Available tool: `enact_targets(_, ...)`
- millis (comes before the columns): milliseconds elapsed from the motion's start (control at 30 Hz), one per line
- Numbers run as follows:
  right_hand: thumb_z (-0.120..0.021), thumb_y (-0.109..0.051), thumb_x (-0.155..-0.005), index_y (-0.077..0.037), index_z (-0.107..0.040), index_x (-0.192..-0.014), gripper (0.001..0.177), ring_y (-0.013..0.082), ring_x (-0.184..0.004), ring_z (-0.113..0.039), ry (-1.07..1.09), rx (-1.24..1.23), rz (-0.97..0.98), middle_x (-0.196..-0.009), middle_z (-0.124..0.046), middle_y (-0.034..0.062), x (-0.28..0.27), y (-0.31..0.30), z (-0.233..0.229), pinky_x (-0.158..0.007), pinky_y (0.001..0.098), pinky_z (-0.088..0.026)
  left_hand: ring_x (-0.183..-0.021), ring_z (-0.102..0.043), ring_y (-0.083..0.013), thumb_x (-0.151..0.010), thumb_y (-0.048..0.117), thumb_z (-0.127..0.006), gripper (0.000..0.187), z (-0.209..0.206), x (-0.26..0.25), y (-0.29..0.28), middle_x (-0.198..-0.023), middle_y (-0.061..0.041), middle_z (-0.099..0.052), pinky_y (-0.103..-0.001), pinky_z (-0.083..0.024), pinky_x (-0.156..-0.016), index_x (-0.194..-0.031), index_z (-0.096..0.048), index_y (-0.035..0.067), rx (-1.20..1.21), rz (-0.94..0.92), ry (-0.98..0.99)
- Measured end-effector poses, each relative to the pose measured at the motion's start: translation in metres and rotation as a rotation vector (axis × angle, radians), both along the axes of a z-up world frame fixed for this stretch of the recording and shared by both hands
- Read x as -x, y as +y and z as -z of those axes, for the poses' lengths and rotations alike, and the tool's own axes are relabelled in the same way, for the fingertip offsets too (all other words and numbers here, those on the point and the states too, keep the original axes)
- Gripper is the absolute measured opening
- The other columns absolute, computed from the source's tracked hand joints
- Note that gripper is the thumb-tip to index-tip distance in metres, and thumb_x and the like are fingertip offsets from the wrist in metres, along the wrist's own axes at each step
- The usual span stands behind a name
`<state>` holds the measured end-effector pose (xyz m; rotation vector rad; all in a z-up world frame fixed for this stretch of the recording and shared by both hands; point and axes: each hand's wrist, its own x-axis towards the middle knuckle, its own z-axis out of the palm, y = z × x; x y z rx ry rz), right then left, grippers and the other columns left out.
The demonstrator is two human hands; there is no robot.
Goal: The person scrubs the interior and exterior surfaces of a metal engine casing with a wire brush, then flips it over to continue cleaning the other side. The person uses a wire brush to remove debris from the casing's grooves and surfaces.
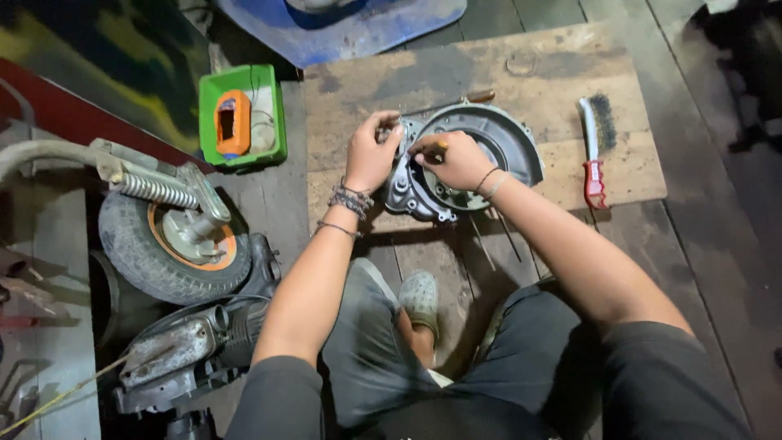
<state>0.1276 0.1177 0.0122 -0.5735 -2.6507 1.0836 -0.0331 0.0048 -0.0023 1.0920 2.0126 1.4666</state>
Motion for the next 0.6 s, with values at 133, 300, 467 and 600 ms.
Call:
enact_targets(133, -0.074, -0.018, -0.091, -0.008, -0.076, -0.11, 0.022, 0.041, -0.101, -0.072, 0.057, 0.208, -0.101, -0.097, -0.077, 0.0207, -0.038, -0.002, -0.009, -0.087, 0.0511, -0.057, -0.094, -0.076, -0.0274, -0.094, 0.019, -0.074, 0.024, 0.007, -0.002, 0.002, -0.102, -0.012, -0.075, -0.038, -0.064, -0.078, -0.118, -0.073, 0.015, -0.042, 0.016, 0.012)
enact_targets(300, -0.072, -0.016, -0.092, -0.003, -0.077, -0.112, 0.024, 0.0338, -0.101, -0.069, -0.2, 0.457, -0.047, -0.103, -0.076, 0.0213, -0.077, 0.03, -0.017, -0.093, 0.0484, -0.054, -0.098, -0.075, -0.0288, -0.094, 0.019, -0.074, 0.025, 0.007, -0.003, 0.003, -0.103, -0.012, -0.076, -0.038, -0.063, -0.08, -0.118, -0.072, 0.015, -0.074, 0.038, 0.018)
enact_targets(467, -0.077, -0.043, -0.09, -0.022, -0.08, -0.101, 0.024, 0.029, -0.095, -0.072, -0.251, 0.121, 0.255, -0.091, -0.077, 0.0068, -0.098, 0.054, 0.003, -0.085, 0.0453, -0.056, -0.098, -0.075, -0.0283, -0.095, 0.02, -0.074, 0.024, 0.001, -0.006, 0.001, -0.103, -0.011, -0.076, -0.037, -0.063, -0.083, -0.118, -0.073, 0.016, -0.071, 0.045, 0.031)
enact_targets(600, -0.074, -0.016, -0.094, -0.012, -0.079, -0.112, 0.02, 0.035, -0.091, -0.075, -0.076, 0.244, 0.03, -0.092, -0.076, 0.0189, -0.096, -0.015, -0.073, -0.085, 0.0446, -0.057, -0.096, -0.075, -0.0211, -0.096, 0.025, -0.074, 0.023, 0.008, -0.003, 0.006, -0.103, -0.005, -0.077, -0.033, -0.062, -0.083, -0.119, -0.073, 0.022, 0.011, 0.074, 0.076)
